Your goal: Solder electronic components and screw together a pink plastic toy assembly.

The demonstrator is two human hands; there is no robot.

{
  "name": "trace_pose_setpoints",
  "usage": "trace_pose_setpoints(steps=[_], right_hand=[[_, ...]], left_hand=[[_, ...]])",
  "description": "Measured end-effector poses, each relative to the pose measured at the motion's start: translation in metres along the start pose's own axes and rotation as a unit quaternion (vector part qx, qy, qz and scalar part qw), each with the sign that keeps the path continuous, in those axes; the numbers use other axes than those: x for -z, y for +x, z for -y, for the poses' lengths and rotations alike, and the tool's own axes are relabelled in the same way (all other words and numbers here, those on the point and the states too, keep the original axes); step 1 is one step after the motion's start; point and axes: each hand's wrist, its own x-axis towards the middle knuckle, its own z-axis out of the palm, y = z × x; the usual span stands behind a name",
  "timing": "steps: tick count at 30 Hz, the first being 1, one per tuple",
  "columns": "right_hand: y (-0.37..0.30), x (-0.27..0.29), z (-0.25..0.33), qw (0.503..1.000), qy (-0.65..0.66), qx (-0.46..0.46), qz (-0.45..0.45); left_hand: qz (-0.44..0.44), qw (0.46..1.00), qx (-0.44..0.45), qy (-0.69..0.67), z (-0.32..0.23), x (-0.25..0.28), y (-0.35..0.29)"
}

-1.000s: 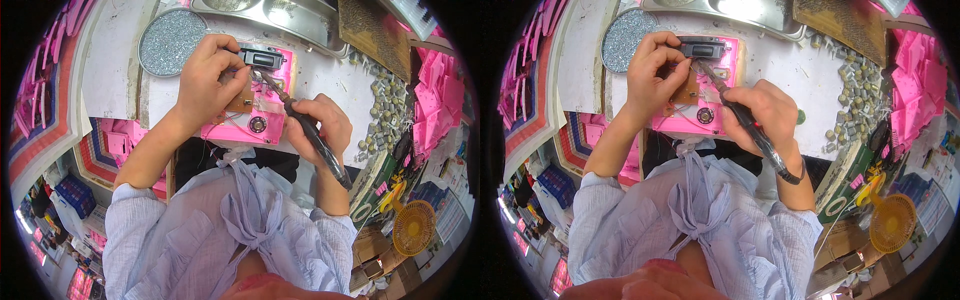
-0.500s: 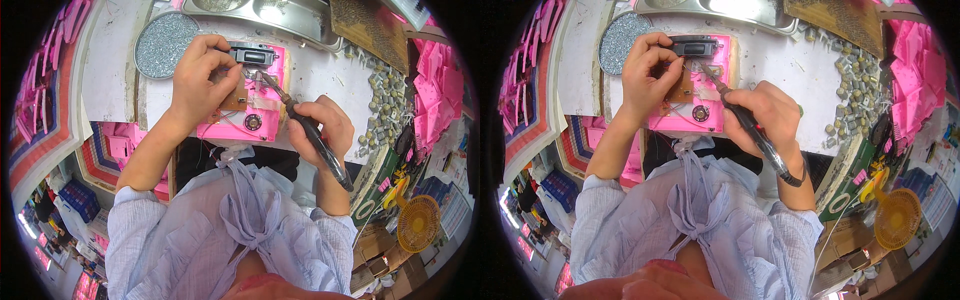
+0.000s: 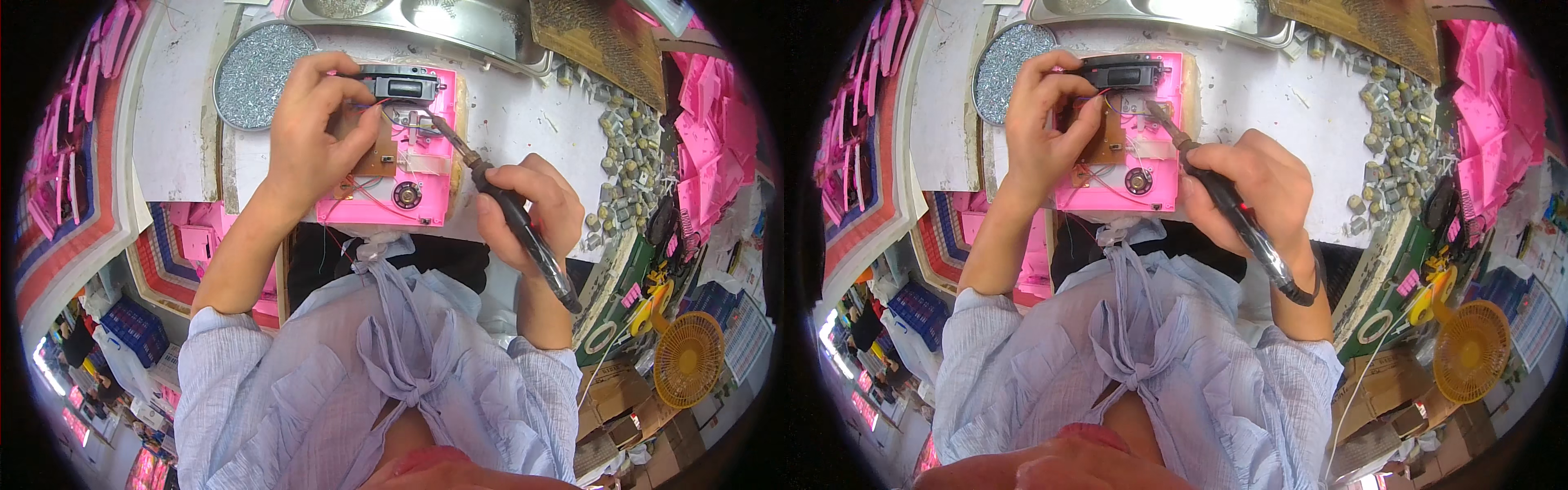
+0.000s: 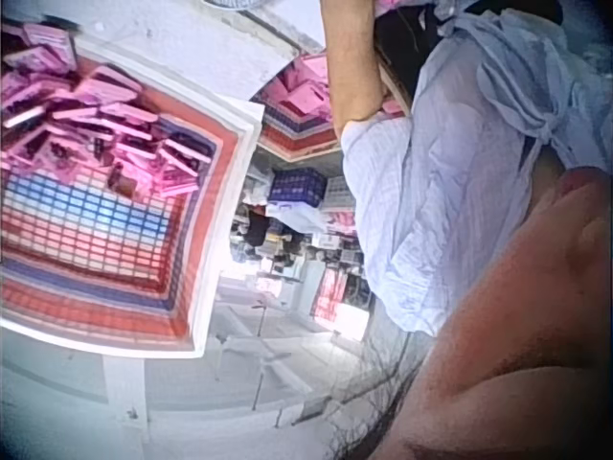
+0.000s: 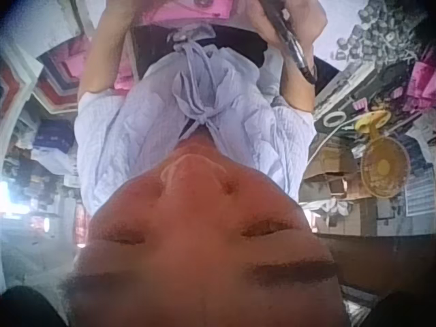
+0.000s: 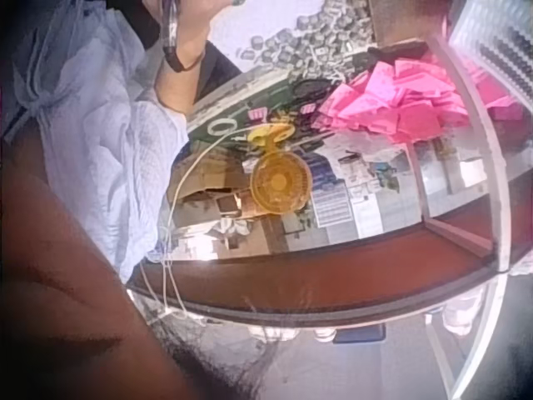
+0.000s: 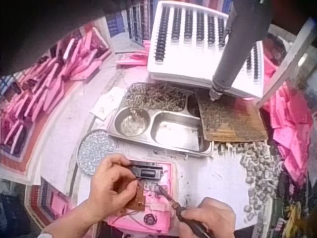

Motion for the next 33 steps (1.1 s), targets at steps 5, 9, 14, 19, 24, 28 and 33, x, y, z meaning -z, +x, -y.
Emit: trace_pose_setpoints(steps=[5,9,14,19,24,28,33], right_hand=[[-0.004,0.014,0.001,0.999,-0.016,-0.033,-0.034],[-0.004,0.015,0.002,0.998,-0.017,-0.052,-0.034],[-0.011,0.008,0.001,0.991,0.037,-0.105,-0.080],[-0.001,-0.025,0.005,0.990,0.039,-0.135,-0.031],[-0.004,-0.009,0.002,0.991,0.073,-0.093,-0.064],[-0.020,0.024,0.017,0.976,0.135,-0.167,-0.040],[-0.025,0.023,0.016,0.988,0.098,-0.097,0.070]], left_hand=[[0.168,0.978,-0.124,-0.023,-0.024,0.011,-0.001],[0.241,0.958,-0.155,0.001,-0.024,-0.003,0.000],[0.218,0.963,-0.015,-0.156,-0.011,-0.003,0.002],[0.219,0.942,0.173,-0.188,-0.027,0.001,0.004],[0.231,0.962,0.024,-0.144,-0.016,0.001,-0.004],[0.264,0.957,-0.038,-0.115,-0.017,0.005,-0.005],[0.259,0.958,-0.059,-0.110,-0.019,0.002,-0.007]])
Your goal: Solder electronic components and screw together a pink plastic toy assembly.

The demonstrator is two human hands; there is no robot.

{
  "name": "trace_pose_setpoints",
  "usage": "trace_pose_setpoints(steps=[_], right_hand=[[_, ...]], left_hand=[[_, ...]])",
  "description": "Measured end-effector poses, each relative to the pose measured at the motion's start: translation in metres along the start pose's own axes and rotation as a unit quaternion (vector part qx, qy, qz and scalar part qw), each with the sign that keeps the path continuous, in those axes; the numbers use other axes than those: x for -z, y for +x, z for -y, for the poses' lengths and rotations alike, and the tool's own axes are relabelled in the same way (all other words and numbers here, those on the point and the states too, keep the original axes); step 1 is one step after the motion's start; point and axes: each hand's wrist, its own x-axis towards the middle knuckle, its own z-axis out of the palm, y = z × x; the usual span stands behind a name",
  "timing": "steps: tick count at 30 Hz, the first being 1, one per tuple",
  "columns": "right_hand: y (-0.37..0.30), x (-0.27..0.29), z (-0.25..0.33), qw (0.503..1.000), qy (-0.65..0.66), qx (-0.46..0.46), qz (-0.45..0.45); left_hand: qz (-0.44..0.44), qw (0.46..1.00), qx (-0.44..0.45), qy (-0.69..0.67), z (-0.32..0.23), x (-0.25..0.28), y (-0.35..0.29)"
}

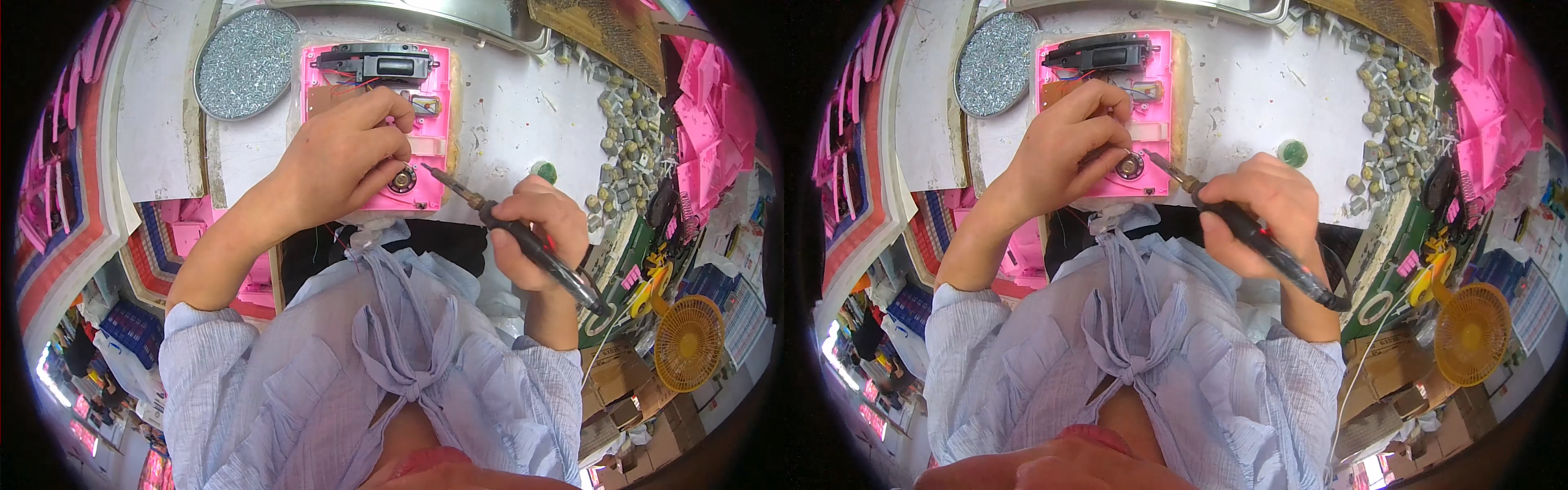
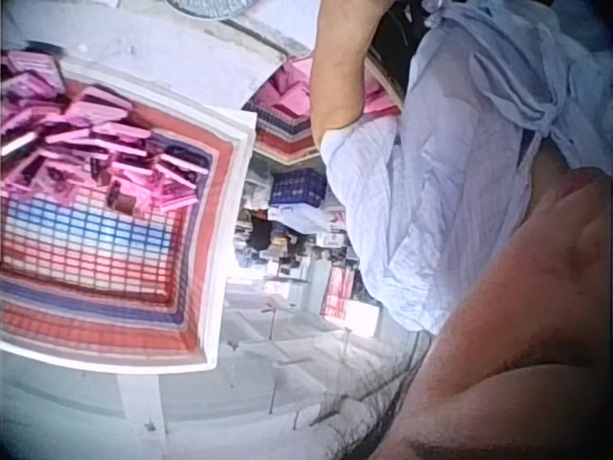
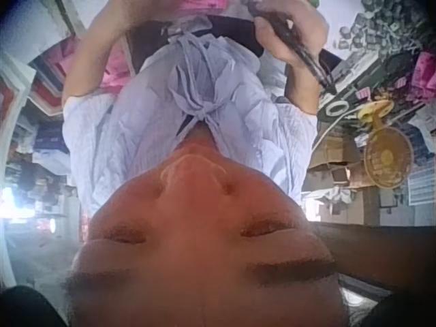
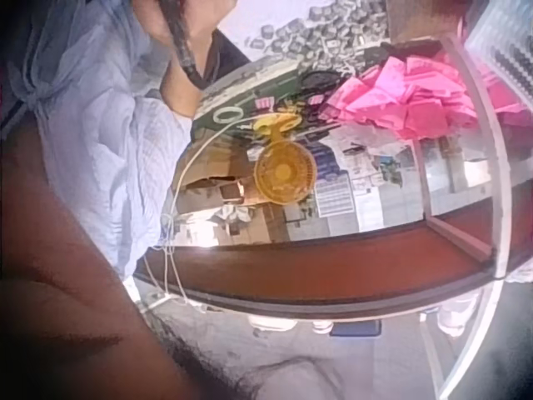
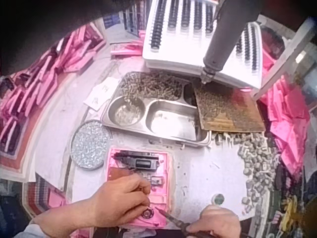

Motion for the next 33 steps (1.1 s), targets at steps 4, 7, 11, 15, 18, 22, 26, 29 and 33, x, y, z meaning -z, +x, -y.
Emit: trace_pose_setpoints(steps=[4,7,11,15,18,22,26,29,33], right_hand=[[-0.002,-0.007,0.000,0.999,-0.029,0.001,0.018],[-0.001,-0.009,-0.001,0.999,-0.025,0.012,0.017],[0.000,-0.010,-0.002,0.999,-0.019,0.012,0.022],[0.003,-0.008,0.000,0.998,-0.032,-0.002,0.048],[0.003,-0.008,0.001,0.998,-0.030,-0.020,0.044],[-0.002,-0.010,0.001,0.997,-0.014,-0.070,0.023],[-0.004,-0.010,0.003,0.994,0.001,-0.106,0.010],[-0.007,-0.005,0.001,0.996,0.002,-0.090,-0.002],[-0.008,-0.002,0.003,0.996,0.025,-0.083,-0.037]], left_hand=[[0.004,1.000,-0.006,0.013,-0.001,0.000,0.001],[0.009,1.000,-0.007,0.020,-0.001,0.000,0.001],[0.008,1.000,-0.004,0.026,-0.001,0.000,0.000],[0.007,1.000,-0.004,0.024,0.000,-0.001,0.000],[0.011,1.000,-0.003,0.023,0.000,-0.001,0.000],[0.010,1.000,-0.006,0.026,0.000,-0.001,-0.001],[0.008,1.000,-0.008,0.026,0.001,-0.002,-0.001],[0.009,0.999,-0.009,0.029,0.001,-0.001,-0.001],[0.012,0.999,-0.010,0.031,0.001,-0.001,-0.001]])
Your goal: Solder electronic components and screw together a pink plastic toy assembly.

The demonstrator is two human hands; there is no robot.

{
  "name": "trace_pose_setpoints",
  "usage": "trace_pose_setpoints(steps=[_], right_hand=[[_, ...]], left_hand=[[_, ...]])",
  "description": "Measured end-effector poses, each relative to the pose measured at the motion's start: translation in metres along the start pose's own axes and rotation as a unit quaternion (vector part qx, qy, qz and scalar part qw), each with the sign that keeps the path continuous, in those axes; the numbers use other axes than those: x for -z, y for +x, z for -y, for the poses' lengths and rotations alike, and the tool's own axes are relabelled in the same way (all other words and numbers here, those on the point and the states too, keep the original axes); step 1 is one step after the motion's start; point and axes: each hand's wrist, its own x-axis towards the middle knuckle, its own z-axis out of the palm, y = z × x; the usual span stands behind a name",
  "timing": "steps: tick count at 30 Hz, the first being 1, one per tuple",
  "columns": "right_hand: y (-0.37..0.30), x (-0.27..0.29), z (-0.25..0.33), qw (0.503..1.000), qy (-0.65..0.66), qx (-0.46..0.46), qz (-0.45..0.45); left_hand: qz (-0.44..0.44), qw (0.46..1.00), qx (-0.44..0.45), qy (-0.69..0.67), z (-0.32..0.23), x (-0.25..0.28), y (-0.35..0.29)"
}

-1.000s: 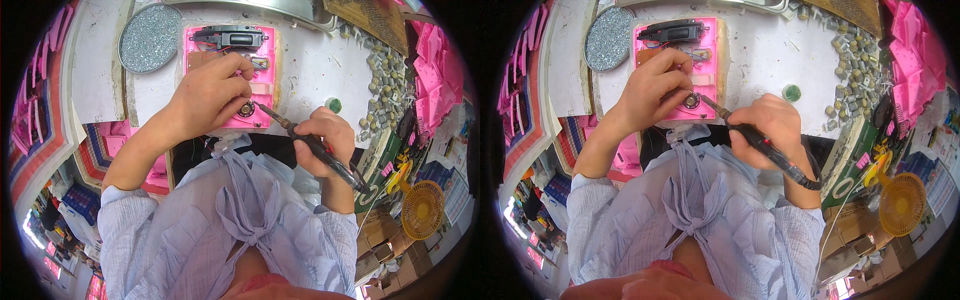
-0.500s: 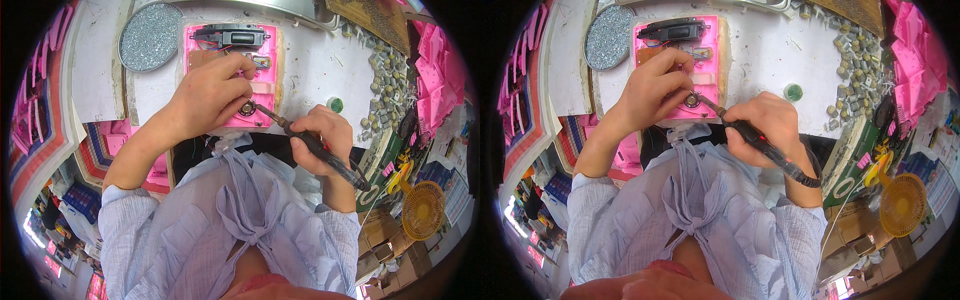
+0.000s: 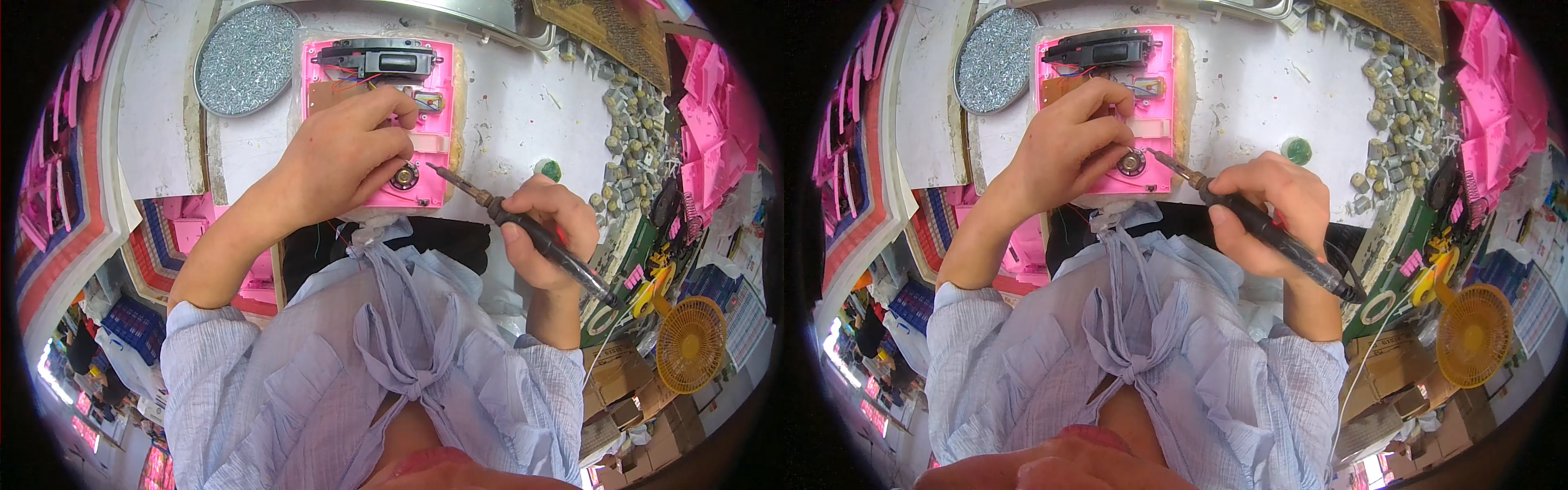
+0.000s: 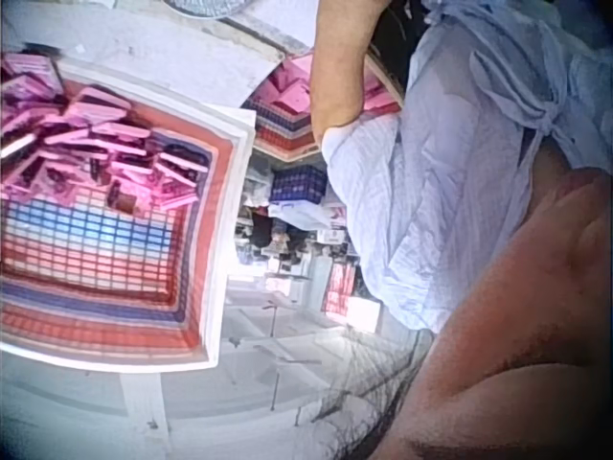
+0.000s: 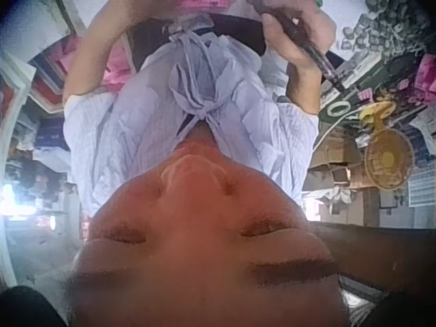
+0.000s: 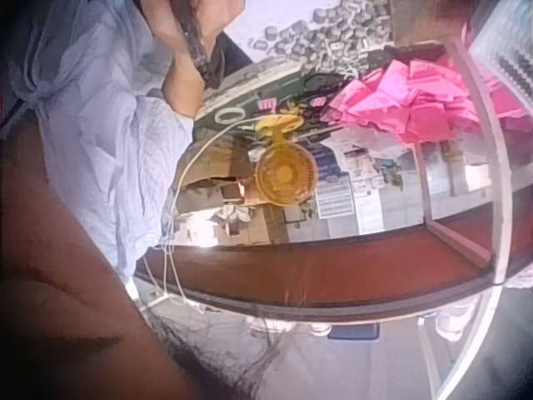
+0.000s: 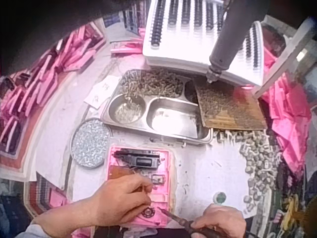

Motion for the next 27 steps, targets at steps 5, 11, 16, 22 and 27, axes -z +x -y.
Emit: trace_pose_setpoints(steps=[5,11,16,22,27], right_hand=[[-0.002,0.002,-0.001,1.000,0.015,0.000,-0.007],[0.000,0.002,-0.002,1.000,0.010,0.016,-0.010],[0.002,0.004,-0.003,1.000,0.005,0.028,-0.007],[0.002,0.004,-0.001,1.000,0.000,0.030,-0.004],[0.002,0.005,-0.002,0.999,0.004,0.044,-0.003]], left_hand=[[0.003,1.000,0.000,0.005,-0.001,0.001,0.001],[0.009,1.000,0.000,0.006,0.000,0.002,0.001],[0.016,1.000,-0.009,0.012,0.000,0.003,0.002],[0.039,0.998,-0.037,0.015,0.004,0.009,0.005],[0.073,0.995,-0.060,0.022,0.008,0.018,0.007]])
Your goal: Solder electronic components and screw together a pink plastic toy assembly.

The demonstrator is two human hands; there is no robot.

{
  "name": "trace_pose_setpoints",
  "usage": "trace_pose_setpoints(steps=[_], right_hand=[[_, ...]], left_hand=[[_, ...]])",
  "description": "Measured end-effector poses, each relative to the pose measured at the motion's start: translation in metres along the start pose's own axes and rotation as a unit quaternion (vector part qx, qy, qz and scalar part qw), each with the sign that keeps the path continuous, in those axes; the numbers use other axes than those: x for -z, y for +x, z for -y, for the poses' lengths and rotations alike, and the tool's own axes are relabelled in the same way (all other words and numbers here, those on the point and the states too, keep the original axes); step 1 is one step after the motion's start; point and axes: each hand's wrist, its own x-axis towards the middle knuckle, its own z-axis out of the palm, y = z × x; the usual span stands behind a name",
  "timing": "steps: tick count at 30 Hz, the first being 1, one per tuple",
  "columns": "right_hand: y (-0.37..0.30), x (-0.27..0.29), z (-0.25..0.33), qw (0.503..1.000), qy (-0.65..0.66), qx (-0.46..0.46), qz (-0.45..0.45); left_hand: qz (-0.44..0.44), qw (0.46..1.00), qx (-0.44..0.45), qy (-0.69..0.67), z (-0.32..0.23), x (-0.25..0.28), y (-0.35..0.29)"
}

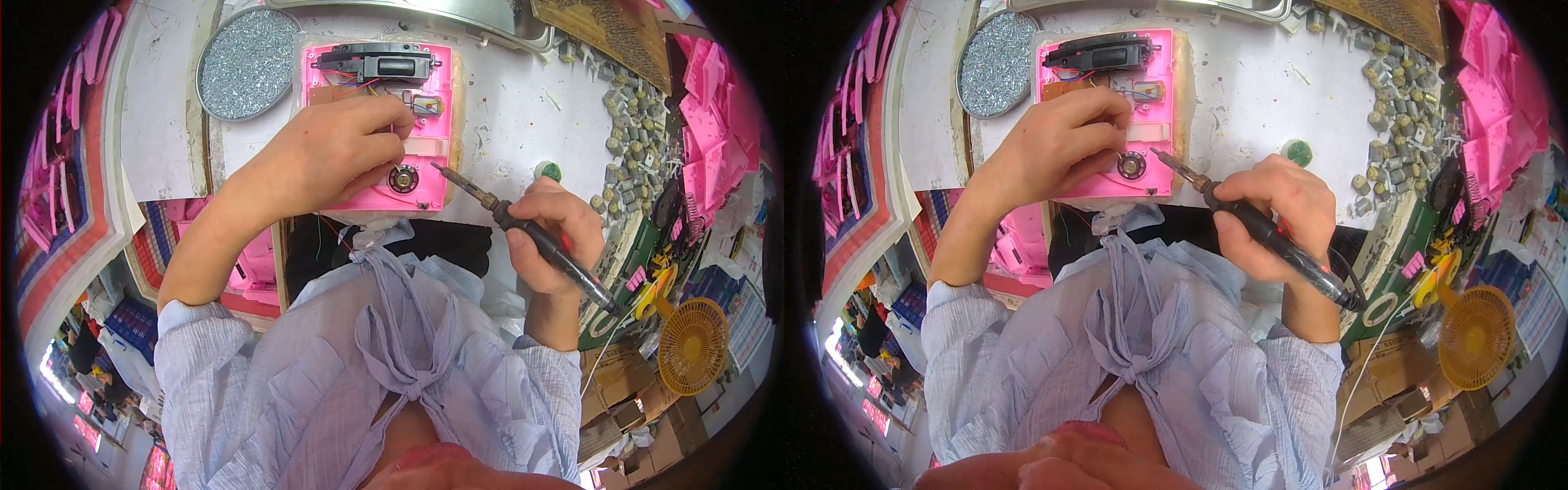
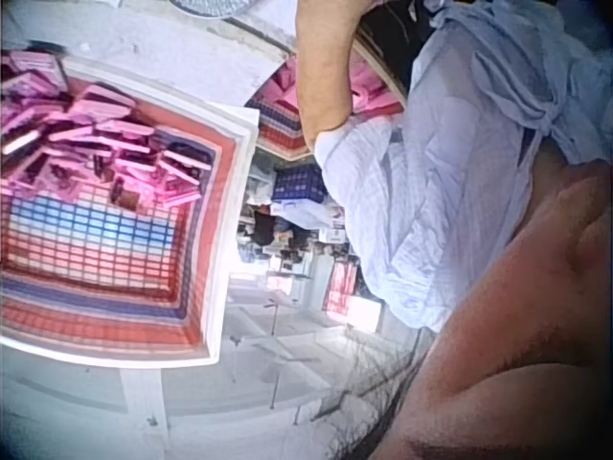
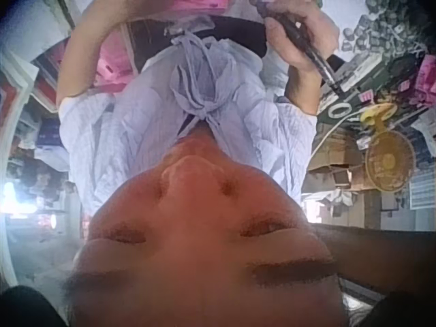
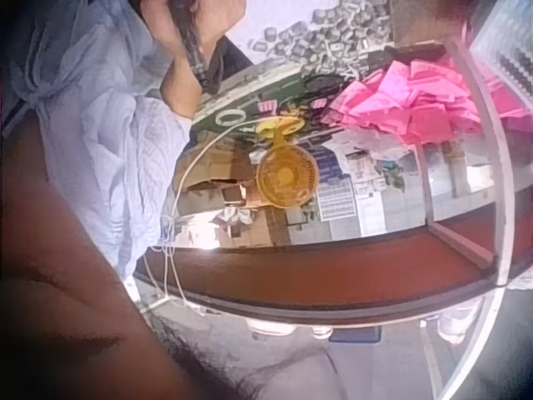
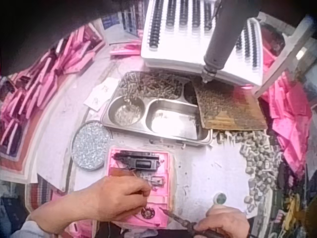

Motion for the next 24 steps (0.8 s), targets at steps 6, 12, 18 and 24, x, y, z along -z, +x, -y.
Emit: trace_pose_setpoints(steps=[6,12,18,24], right_hand=[[0.000,-0.001,0.000,1.000,0.004,-0.008,-0.002],[0.003,-0.002,-0.003,1.000,-0.003,-0.006,-0.009],[0.003,-0.003,-0.001,1.000,-0.005,-0.011,-0.011],[0.004,-0.010,-0.001,0.999,-0.033,0.006,0.041]], left_hand=[[-0.042,0.998,-0.032,-0.020,0.008,0.000,-0.002],[-0.092,0.994,0.020,-0.046,0.005,-0.014,-0.004],[-0.076,0.996,-0.032,-0.022,0.005,-0.013,-0.003],[-0.070,0.997,-0.022,0.012,0.000,-0.016,-0.001]])
